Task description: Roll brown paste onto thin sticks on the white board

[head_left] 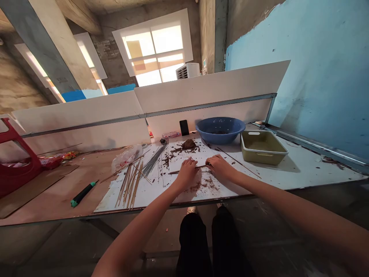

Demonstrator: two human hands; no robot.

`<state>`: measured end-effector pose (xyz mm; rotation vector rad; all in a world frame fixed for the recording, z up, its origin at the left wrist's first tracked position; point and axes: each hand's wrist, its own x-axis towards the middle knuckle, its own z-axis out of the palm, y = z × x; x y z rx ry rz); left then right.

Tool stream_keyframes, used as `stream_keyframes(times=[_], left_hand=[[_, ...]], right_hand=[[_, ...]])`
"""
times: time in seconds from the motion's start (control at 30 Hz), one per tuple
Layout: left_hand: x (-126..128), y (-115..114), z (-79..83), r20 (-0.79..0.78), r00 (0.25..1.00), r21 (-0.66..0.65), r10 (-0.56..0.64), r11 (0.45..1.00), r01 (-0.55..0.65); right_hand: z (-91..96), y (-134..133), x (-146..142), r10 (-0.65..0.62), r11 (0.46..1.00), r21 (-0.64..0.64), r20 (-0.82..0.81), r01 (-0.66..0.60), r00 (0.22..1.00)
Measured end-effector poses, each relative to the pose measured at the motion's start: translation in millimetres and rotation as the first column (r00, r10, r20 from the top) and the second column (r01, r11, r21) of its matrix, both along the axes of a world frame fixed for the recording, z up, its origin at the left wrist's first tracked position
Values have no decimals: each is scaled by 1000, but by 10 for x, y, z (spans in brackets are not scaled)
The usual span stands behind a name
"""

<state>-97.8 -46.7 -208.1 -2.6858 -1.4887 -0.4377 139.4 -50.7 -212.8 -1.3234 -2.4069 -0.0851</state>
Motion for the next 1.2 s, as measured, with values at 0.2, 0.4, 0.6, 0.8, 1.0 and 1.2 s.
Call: stream_keyframes(times=[0.2,0.4,0.6,0.8,1.0,1.2], left_hand=[[30,43,-1,64,990,61,-129,990,125],[-35,28,46,45,987,74,-154,986,150],[-130,77,75,-6,993,69,-115,991,115],[-334,116,105,-42,996,55,-76,995,78],[-348,104,64,-56,993,49,-108,993,111],[-231,54,-6,-91,984,55,-154,986,159]], right_hand=[[104,-59,-104,35,999,-8,-28,-35,999],[79,-13,-33,85,996,-11,-82,-86,993],[-8,85,195,99,995,-16,-120,-102,988],[29,202,736,-114,993,-61,-173,105,978],[213,328,520,-39,999,-29,-143,35,989],[684,874,-233,103,994,30,-24,-103,994]])
